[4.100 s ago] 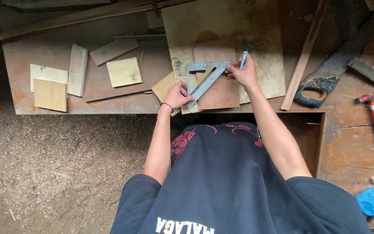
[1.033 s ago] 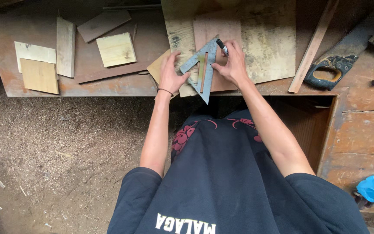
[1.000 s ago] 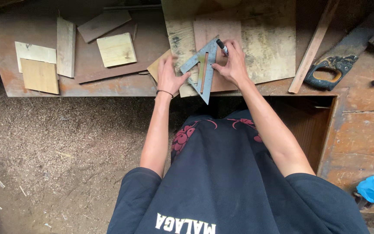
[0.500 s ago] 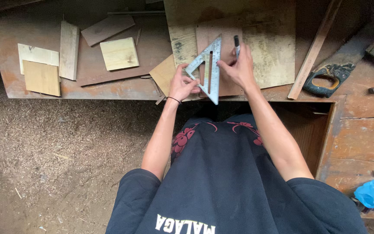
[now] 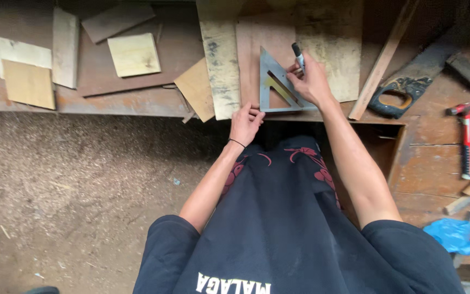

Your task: The person uses a hammer and chisel to shape a small wooden board, then hammers nails into it to assemble a wooden box. They later use a set square and marker to draw lines on another piece of wood.

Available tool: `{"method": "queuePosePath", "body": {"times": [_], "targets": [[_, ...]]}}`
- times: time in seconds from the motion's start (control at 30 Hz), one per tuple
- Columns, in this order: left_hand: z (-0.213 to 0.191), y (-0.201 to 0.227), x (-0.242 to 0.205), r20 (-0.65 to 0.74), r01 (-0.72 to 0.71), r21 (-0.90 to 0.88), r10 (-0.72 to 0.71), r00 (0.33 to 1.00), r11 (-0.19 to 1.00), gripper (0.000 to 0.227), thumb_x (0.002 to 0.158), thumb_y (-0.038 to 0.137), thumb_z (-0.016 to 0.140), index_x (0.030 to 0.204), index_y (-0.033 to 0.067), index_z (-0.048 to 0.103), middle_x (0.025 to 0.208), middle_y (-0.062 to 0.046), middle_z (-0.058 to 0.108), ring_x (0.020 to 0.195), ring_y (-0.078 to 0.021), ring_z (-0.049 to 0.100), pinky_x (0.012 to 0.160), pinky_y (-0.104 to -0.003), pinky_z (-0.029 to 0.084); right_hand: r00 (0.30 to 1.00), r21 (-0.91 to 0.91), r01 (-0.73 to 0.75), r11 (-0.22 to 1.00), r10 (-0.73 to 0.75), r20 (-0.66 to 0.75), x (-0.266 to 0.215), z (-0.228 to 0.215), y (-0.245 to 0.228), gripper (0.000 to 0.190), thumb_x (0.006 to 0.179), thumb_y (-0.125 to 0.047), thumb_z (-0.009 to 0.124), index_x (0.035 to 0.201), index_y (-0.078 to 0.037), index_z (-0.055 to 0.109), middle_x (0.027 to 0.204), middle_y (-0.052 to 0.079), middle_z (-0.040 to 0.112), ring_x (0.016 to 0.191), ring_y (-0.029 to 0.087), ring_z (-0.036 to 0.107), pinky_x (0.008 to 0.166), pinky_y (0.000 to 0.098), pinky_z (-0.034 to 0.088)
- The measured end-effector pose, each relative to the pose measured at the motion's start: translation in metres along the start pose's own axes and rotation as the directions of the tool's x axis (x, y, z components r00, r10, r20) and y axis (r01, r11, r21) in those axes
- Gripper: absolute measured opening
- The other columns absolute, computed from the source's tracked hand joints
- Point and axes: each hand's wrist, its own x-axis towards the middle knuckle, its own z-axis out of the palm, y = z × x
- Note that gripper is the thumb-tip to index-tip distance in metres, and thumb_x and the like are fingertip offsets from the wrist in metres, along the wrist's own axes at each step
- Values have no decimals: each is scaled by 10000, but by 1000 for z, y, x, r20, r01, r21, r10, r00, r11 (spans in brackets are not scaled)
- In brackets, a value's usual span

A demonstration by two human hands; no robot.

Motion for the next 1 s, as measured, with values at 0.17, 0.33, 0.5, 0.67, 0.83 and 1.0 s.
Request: {"method": "queuePosePath", "body": {"times": [0.17, 0.33, 0.5, 0.67, 0.83, 1.0], "targets": [[17, 16, -11, -141, -107, 116, 123, 982, 988, 158, 897, 83, 755, 1011, -21, 719, 859, -151, 759, 753, -215, 759, 661, -324, 605, 999, -62, 32, 998, -30, 26, -2, -9, 6, 255, 919, -2, 728, 1031, -14, 499, 954, 132, 745, 784, 194, 726, 694, 333, 564], [27, 24, -25, -201, -133, 127, 157, 967, 983, 162, 871, 107, 778, 991, 6, 741, 915, -128, 717, 769, -236, 746, 697, -341, 602, 993, -189, 102, 977, -88, 84, -16, -19, 14, 421, 792, -90, 875, 967, -2, 502, 848, 145, 632, 719, 256, 636, 657, 372, 530], [34, 24, -41, -298, -252, 272, 330, 896, 929, 127, 860, 83, 781, 963, 20, 741, 1004, -112, 687, 884, -291, 695, 766, -387, 563, 969, -177, 207, 962, -178, 171, -21, -19, 17, 399, 757, -68, 839, 974, -15, 509, 914, 141, 592, 803, 278, 637, 724, 380, 537], [43, 23, -36, -229, -273, 492, 426, 875, 827, 97, 884, 123, 803, 962, 72, 777, 1017, -35, 715, 985, -300, 643, 882, -443, 498, 954, -278, 289, 916, -251, 164, -20, -27, 22, 384, 776, -40, 831, 994, -2, 518, 922, 172, 576, 812, 346, 606, 725, 430, 503], [42, 21, -30, -133, -351, 570, 505, 853, 743, 280, 883, 179, 788, 1139, 85, 726, 1248, -86, 640, 1262, -323, 548, 1167, -547, 357, 949, -202, 306, 930, -284, 135, -19, -31, 30, 383, 755, -44, 818, 1012, 6, 539, 915, 166, 607, 814, 326, 635, 737, 405, 536], [47, 18, -25, 2, -390, 672, 525, 851, 630, 535, 878, 178, 749, 1399, 111, 644, 1477, -81, 553, 1455, -322, 394, 1234, -631, 182, 956, -194, 285, 939, -264, 128, -18, -31, 35, 386, 752, -61, 831, 1007, 5, 549, 918, 162, 644, 814, 317, 655, 741, 399, 544]]}}
